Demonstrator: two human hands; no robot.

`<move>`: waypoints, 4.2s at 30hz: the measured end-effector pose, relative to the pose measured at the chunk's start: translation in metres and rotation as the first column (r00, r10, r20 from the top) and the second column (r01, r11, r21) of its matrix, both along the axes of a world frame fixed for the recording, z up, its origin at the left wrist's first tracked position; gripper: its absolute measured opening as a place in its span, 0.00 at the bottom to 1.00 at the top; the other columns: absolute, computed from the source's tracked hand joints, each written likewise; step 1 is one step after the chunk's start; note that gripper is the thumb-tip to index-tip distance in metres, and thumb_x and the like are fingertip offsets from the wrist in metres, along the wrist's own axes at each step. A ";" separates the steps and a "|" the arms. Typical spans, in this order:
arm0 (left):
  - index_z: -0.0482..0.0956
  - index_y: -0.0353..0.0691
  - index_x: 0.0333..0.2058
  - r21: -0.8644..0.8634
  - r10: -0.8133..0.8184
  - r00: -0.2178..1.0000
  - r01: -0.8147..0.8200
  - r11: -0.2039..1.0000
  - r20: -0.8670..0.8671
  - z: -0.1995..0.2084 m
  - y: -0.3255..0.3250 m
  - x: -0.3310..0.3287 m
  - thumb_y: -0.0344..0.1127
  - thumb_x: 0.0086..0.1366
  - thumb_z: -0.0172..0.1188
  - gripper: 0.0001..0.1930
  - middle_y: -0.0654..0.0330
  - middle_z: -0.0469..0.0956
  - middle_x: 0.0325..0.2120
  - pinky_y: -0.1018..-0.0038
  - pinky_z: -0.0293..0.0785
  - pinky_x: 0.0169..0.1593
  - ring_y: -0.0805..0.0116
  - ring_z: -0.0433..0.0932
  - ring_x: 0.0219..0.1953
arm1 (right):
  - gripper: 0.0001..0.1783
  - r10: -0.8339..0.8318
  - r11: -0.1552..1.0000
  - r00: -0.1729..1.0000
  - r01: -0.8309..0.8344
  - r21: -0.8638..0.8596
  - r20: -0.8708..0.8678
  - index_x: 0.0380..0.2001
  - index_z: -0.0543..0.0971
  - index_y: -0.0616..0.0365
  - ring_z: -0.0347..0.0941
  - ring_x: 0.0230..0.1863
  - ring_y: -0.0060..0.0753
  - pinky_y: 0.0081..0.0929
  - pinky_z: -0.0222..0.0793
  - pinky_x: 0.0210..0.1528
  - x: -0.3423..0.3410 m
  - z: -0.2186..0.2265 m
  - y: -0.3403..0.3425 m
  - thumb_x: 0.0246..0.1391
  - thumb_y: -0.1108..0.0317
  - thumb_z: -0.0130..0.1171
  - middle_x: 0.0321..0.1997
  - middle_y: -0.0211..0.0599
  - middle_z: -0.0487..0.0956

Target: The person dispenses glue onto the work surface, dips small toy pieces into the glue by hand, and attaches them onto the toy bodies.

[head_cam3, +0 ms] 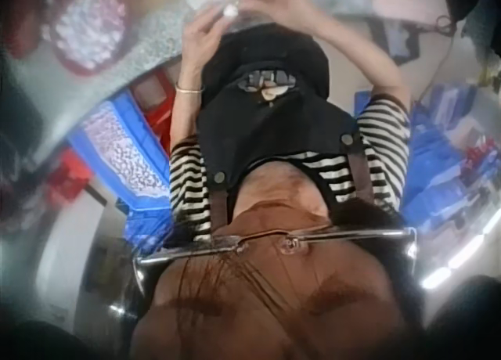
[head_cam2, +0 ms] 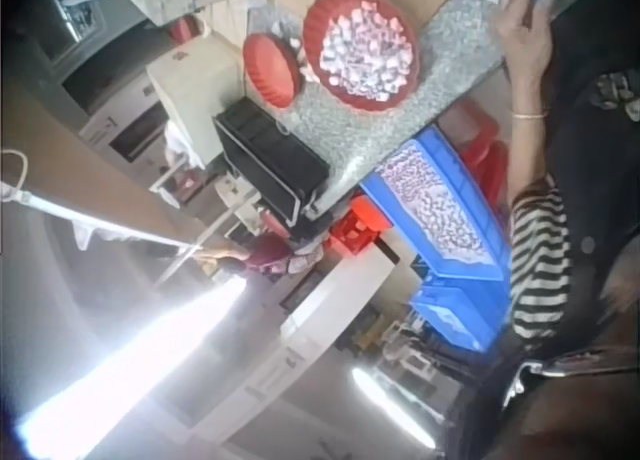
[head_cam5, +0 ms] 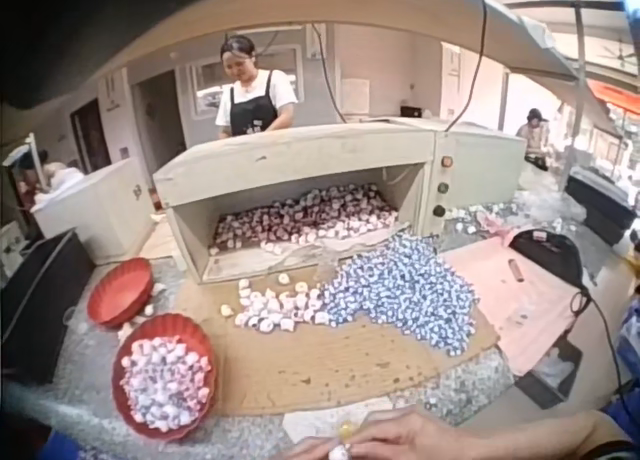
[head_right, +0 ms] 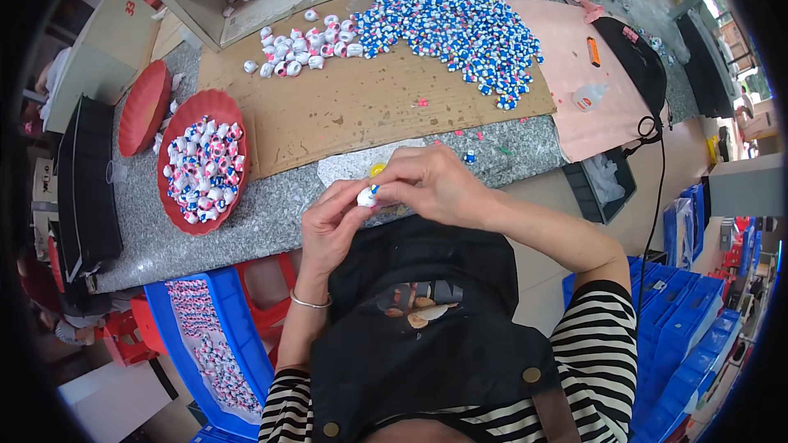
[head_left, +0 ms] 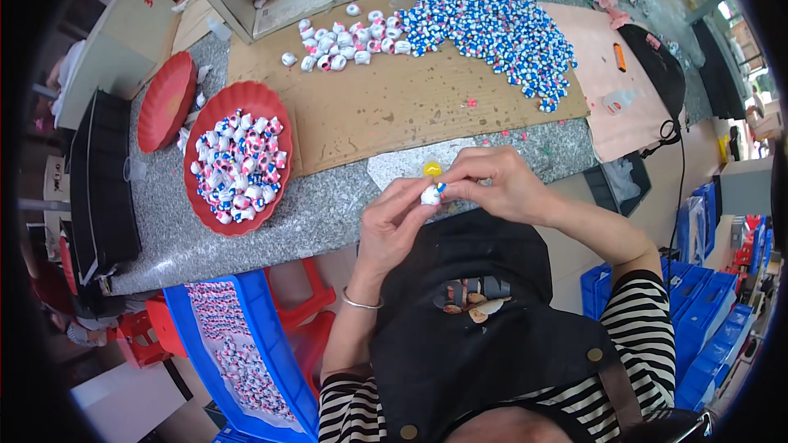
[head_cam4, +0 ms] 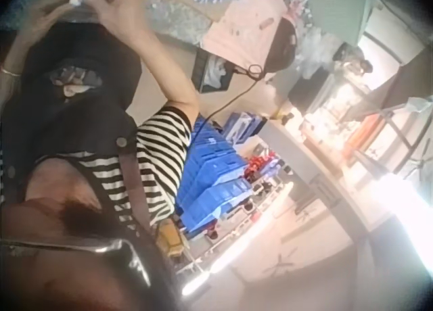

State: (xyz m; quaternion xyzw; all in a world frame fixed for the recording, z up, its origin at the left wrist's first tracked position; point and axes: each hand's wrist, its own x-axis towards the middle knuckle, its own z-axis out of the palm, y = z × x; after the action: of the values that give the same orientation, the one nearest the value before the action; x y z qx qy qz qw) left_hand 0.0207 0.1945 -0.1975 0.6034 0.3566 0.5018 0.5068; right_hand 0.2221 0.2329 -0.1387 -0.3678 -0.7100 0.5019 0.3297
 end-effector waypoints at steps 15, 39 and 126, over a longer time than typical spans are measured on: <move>0.76 0.32 0.47 -0.206 0.045 0.995 -0.062 0.977 -0.089 0.024 0.021 -0.014 0.23 0.64 0.54 0.13 0.60 0.74 0.36 0.80 0.71 0.42 0.74 0.74 0.37 | 0.15 0.025 0.998 1.000 -0.026 -0.053 -0.016 0.45 0.79 0.59 0.76 0.40 0.33 0.29 0.72 0.40 0.017 -0.013 0.013 0.54 0.70 0.60 0.38 0.36 0.78; 0.74 0.32 0.36 0.527 0.619 0.377 -0.326 0.785 -0.689 0.025 0.174 -0.049 0.23 0.54 0.56 0.09 0.44 0.72 0.41 0.52 0.74 0.38 0.42 0.76 0.37 | 0.08 -0.431 0.765 0.775 0.043 0.642 0.462 0.31 0.77 0.60 0.72 0.34 0.49 0.40 0.68 0.34 0.078 -0.039 0.102 0.47 0.80 0.51 0.31 0.45 0.72; 0.77 0.29 0.47 -0.241 -0.209 0.971 0.231 0.943 0.115 0.025 0.001 -0.003 0.23 0.67 0.50 0.12 0.52 0.78 0.37 0.78 0.77 0.39 0.70 0.80 0.34 | 0.08 0.052 0.919 0.997 -0.071 0.388 0.057 0.35 0.80 0.58 0.76 0.27 0.44 0.32 0.70 0.28 0.000 0.010 -0.010 0.50 0.75 0.60 0.25 0.40 0.75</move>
State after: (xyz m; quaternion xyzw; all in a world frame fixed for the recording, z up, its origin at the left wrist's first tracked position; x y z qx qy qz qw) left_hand 0.0174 0.1953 -0.1721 0.5474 0.3253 0.4185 0.6476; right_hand 0.2219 0.2226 -0.1290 -0.2839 -0.8142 0.3523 0.3639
